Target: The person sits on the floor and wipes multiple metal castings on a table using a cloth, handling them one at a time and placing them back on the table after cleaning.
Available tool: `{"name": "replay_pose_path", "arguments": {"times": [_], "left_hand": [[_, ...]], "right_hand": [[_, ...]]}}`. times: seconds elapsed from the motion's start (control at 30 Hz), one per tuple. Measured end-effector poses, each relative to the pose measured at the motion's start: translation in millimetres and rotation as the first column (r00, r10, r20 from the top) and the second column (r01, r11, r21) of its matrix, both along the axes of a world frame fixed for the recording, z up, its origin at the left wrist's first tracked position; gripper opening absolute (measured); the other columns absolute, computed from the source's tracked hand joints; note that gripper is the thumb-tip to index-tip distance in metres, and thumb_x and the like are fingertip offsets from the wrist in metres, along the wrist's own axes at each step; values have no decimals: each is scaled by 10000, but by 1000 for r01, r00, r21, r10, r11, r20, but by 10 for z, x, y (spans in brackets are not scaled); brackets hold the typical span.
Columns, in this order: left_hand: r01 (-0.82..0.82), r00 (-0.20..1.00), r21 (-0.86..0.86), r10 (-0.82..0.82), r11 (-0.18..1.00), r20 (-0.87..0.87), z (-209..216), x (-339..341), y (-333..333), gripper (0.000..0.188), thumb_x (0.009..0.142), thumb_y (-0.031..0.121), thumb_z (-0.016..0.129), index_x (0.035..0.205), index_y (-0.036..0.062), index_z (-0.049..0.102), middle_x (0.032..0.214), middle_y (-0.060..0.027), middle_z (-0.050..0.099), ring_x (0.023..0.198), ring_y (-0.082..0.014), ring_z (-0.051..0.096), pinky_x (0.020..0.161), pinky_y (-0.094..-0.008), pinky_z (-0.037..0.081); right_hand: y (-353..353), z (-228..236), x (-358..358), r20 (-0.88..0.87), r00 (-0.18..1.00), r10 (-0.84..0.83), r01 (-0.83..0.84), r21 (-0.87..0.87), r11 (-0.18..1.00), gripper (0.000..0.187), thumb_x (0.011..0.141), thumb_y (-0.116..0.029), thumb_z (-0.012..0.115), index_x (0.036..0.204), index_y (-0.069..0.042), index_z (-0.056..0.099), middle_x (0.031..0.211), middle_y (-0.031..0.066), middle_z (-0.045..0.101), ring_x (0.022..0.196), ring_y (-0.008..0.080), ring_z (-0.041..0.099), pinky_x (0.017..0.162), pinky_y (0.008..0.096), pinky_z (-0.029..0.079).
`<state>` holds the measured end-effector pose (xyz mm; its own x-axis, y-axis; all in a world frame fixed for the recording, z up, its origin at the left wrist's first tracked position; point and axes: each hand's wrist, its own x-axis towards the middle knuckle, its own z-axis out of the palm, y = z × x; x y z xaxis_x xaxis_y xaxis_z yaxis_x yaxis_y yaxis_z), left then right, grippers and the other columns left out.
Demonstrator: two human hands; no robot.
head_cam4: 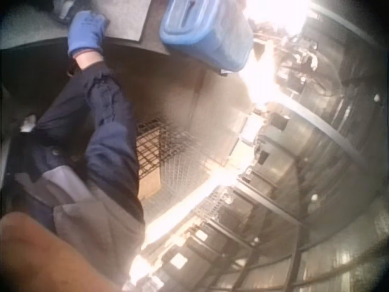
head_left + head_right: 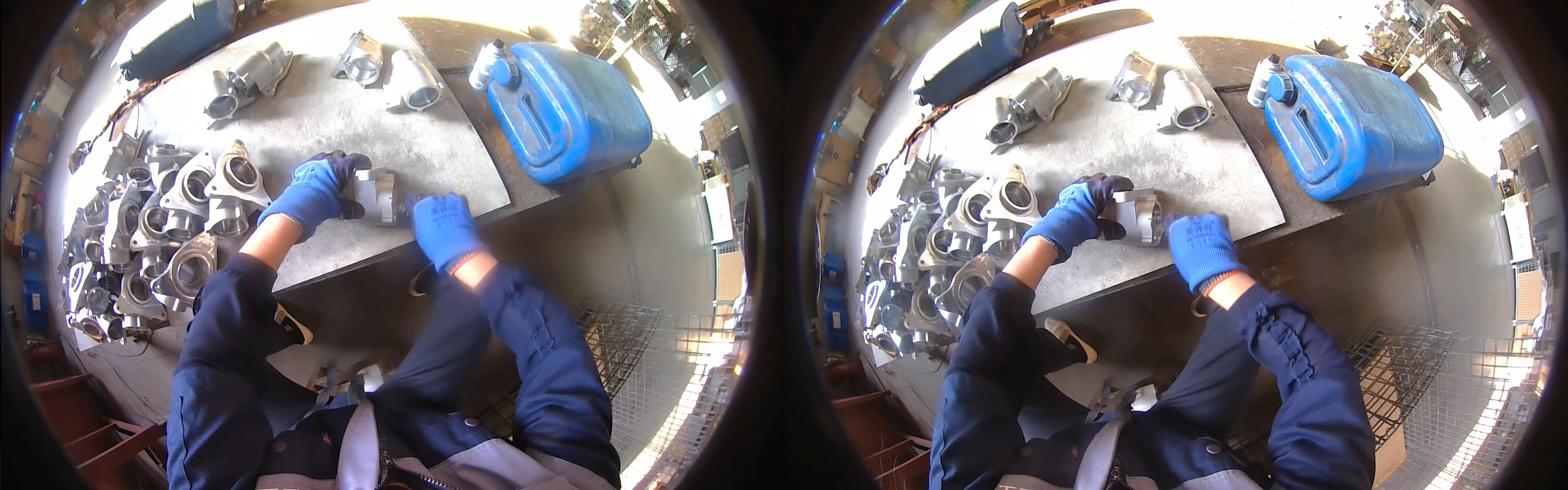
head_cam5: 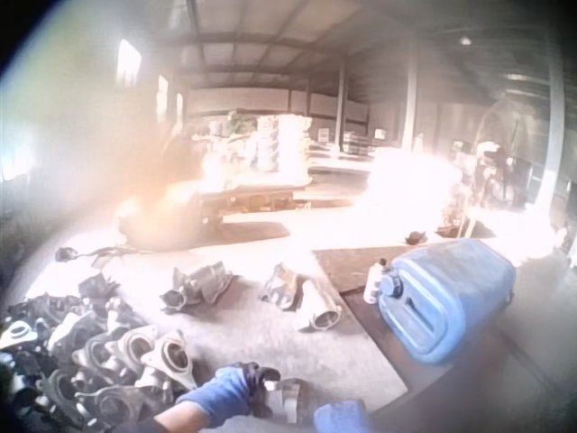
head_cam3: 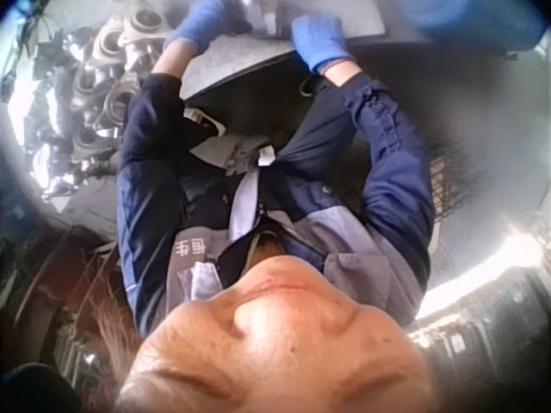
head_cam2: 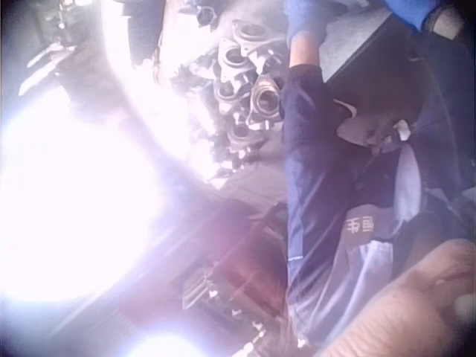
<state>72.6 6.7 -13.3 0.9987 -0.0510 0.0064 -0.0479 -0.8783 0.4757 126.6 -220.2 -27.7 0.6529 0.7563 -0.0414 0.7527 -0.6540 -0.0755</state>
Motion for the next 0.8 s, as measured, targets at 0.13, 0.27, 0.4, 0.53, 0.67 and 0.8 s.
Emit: {"name": "replay_pose_path", "arguments": {"times": [0.13, 0.27, 0.4, 0.53, 0.67, 0.8], "left_hand": [[-13, 1000, 16, 13, 1000, -5, -53, 11, 30, 706, 589, 199, 904, 1217, 137, 589, 1064, -161, 663, 1022, -366, 626, 891, -403, 503], [2, 1000, 31, -2, 1000, -17, -40, 9, 66, 724, 589, 211, 906, 1231, 138, 581, 1084, -157, 665, 1028, -361, 629, 901, -405, 500], [-33, 999, -26, 33, 999, -12, -5, -21, 11, 704, 590, 200, 902, 1219, 149, 590, 1068, -146, 663, 1010, -360, 632, 887, -411, 509], [-32, 999, -33, 31, 999, -27, -24, -30, 22, 703, 591, 182, 900, 1221, 155, 589, 1060, -147, 663, 1003, -364, 632, 881, -412, 512], [-33, 999, -8, 33, 999, -6, 61, -44, -29, 703, 584, 159, 897, 1220, 153, 596, 1058, -146, 666, 1000, -353, 633, 875, -415, 514], [-48, 998, 3, 48, 999, -31, 67, -32, -17, 707, 582, 159, 896, 1224, 159, 599, 1058, -141, 672, 993, -343, 641, 865, -406, 521]], "right_hand": [[-61, -75, -84, -60, 998, -26, 24, -19, 1000, 129, 856, -151, 549, 875, -123, 674, 781, 143, 686, 752, 332, 683, 711, 445, 521], [67, 136, 76, 29, 999, 30, -29, -39, 999, 137, 851, -135, 541, 881, -119, 674, 782, 143, 690, 763, 323, 690, 704, 443, 518], [85, 98, 62, 48, 999, -5, 9, -71, 997, 153, 851, -107, 523, 917, -114, 661, 797, 139, 694, 766, 323, 692, 710, 452, 509], [31, 34, -60, 59, 998, -32, 38, -91, 995, 142, 875, -114, 520, 912, -101, 656, 821, 130, 707, 773, 314, 703, 697, 441, 524], [-10, 53, -193, 21, 999, -44, 46, -134, 990, 169, 897, -117, 506, 940, -109, 670, 868, 126, 717, 799, 301, 712, 715, 421, 539], [-53, 28, -156, 20, 1000, -19, 21, -95, 995, 169, 894, -138, 510, 915, -114, 676, 817, 125, 711, 789, 302, 707, 720, 431, 535]]}}
